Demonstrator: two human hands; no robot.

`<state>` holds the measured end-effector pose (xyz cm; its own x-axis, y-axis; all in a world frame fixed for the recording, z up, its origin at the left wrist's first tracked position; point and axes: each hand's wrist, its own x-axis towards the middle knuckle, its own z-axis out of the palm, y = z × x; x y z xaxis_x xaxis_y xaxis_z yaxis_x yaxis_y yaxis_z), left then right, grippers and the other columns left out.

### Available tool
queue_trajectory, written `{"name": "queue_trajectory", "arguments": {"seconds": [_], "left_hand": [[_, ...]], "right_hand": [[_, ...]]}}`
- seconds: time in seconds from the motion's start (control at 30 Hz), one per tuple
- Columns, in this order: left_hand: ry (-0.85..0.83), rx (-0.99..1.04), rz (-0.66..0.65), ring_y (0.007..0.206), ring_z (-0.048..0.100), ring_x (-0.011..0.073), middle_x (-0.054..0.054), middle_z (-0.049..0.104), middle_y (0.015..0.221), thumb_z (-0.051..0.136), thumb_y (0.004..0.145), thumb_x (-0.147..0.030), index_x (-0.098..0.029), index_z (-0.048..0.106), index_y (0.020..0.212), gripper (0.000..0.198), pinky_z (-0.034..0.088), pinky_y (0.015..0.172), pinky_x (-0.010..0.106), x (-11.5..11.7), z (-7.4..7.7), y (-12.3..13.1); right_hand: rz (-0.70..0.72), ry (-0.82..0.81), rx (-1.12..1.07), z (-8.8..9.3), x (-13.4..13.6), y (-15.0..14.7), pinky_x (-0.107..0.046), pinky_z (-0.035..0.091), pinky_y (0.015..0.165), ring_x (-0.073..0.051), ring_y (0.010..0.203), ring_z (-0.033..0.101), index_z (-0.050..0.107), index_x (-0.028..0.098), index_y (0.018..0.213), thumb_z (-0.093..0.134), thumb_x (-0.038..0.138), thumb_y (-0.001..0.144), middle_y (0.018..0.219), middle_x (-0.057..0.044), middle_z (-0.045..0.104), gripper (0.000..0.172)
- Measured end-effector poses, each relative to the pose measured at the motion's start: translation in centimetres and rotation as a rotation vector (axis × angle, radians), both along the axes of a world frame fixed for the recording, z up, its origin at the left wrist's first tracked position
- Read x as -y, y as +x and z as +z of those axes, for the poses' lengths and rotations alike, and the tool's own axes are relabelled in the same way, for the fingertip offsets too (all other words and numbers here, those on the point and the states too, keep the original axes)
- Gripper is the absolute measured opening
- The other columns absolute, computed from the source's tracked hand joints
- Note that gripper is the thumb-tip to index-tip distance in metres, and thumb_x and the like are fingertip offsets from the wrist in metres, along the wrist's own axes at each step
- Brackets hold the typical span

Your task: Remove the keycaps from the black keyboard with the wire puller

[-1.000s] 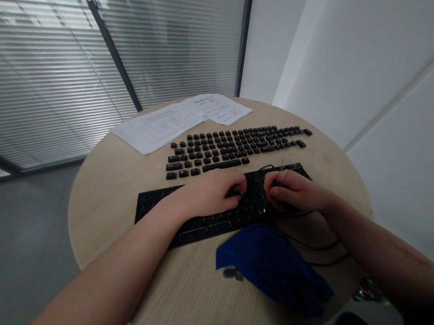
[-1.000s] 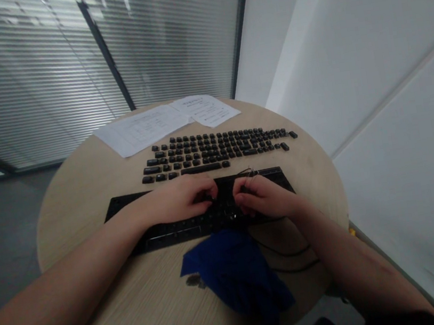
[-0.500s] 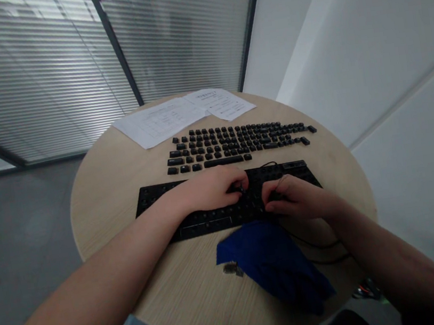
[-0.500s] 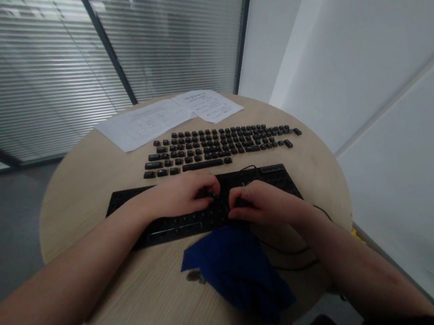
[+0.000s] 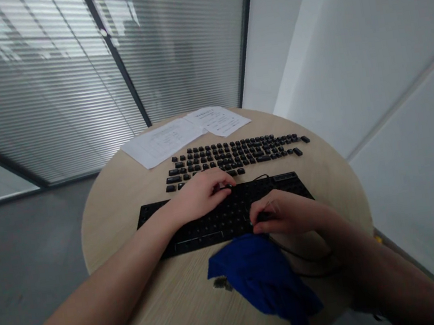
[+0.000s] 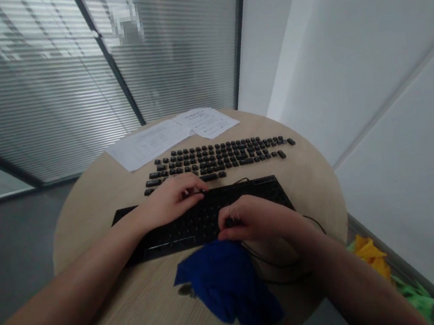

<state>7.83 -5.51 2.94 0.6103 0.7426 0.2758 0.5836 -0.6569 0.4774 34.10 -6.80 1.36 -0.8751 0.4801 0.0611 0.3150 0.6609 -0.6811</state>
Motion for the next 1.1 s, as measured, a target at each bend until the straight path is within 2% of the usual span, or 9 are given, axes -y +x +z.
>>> {"name": "queue_trajectory", "arguments": {"seconds": [0.1,0.2,0.37,0.47,0.7,0.9,1.1], "left_hand": [[0.035,-0.036,0.090,0.081,0.066,0.0159,0.003,0.072,0.099,0.061,0.093,-0.020,-0.020,0.072,0.104,0.016,0.052,0.081,0.032,-0.9,1.1,1.2],[0.074,-0.133,0.128,0.089,0.068,0.0192,0.004,0.075,0.100,0.063,0.092,-0.020,-0.020,0.074,0.106,0.018,0.053,0.087,0.035,-2.9,1.2,3.4],[0.117,-0.296,0.186,0.102,0.069,0.0249,0.007,0.078,0.106,0.064,0.089,-0.020,-0.020,0.076,0.105,0.020,0.052,0.095,0.037,-6.8,-1.1,7.1],[0.148,-0.351,0.207,0.103,0.069,0.0272,0.007,0.079,0.106,0.064,0.088,-0.021,-0.021,0.077,0.105,0.022,0.050,0.097,0.040,-7.8,-2.3,8.2],[0.196,-0.440,0.232,0.108,0.066,0.0324,0.011,0.079,0.106,0.062,0.087,-0.024,-0.021,0.076,0.105,0.023,0.044,0.103,0.051,-8.3,-3.1,8.6],[0.196,-0.451,0.241,0.109,0.065,0.0332,0.011,0.079,0.105,0.061,0.087,-0.024,-0.020,0.076,0.103,0.022,0.039,0.105,0.052,-8.8,-3.4,8.5],[0.185,-0.458,0.250,0.110,0.065,0.0337,0.012,0.079,0.106,0.062,0.086,-0.025,-0.020,0.076,0.102,0.022,0.040,0.103,0.052,-8.8,-3.4,8.3]], "right_hand": [[0.023,0.002,0.001,0.2,-0.1,0.1,-0.025,0.045,0.067,-0.014,0.068,0.066,0.075,0.019,0.092,0.071,0.035,0.096,0.081,0.000,0.076,0.017],[0.052,0.005,-0.008,0.2,-0.4,0.3,-0.026,0.045,0.067,-0.014,0.068,0.067,0.077,0.020,0.093,0.073,0.037,0.095,0.080,0.000,0.077,0.018],[0.092,-0.038,-0.050,0.0,-0.9,0.7,-0.025,0.046,0.069,-0.015,0.070,0.069,0.078,0.019,0.095,0.074,0.038,0.095,0.081,-0.001,0.078,0.019],[0.102,-0.049,-0.067,0.0,-1.1,0.7,-0.025,0.045,0.068,-0.015,0.070,0.069,0.078,0.019,0.096,0.075,0.039,0.094,0.079,0.000,0.077,0.020],[0.131,-0.002,-0.088,0.0,-1.2,0.6,-0.024,0.043,0.064,-0.014,0.066,0.067,0.079,0.018,0.093,0.077,0.042,0.093,0.074,0.000,0.076,0.024],[0.127,-0.010,-0.108,-0.1,-1.2,0.6,-0.023,0.044,0.064,-0.013,0.065,0.067,0.080,0.019,0.093,0.077,0.042,0.093,0.073,0.001,0.075,0.023],[0.128,-0.014,-0.115,-0.2,-1.1,0.6,-0.023,0.044,0.064,-0.013,0.063,0.066,0.079,0.019,0.092,0.077,0.041,0.093,0.071,0.001,0.074,0.022]]}}
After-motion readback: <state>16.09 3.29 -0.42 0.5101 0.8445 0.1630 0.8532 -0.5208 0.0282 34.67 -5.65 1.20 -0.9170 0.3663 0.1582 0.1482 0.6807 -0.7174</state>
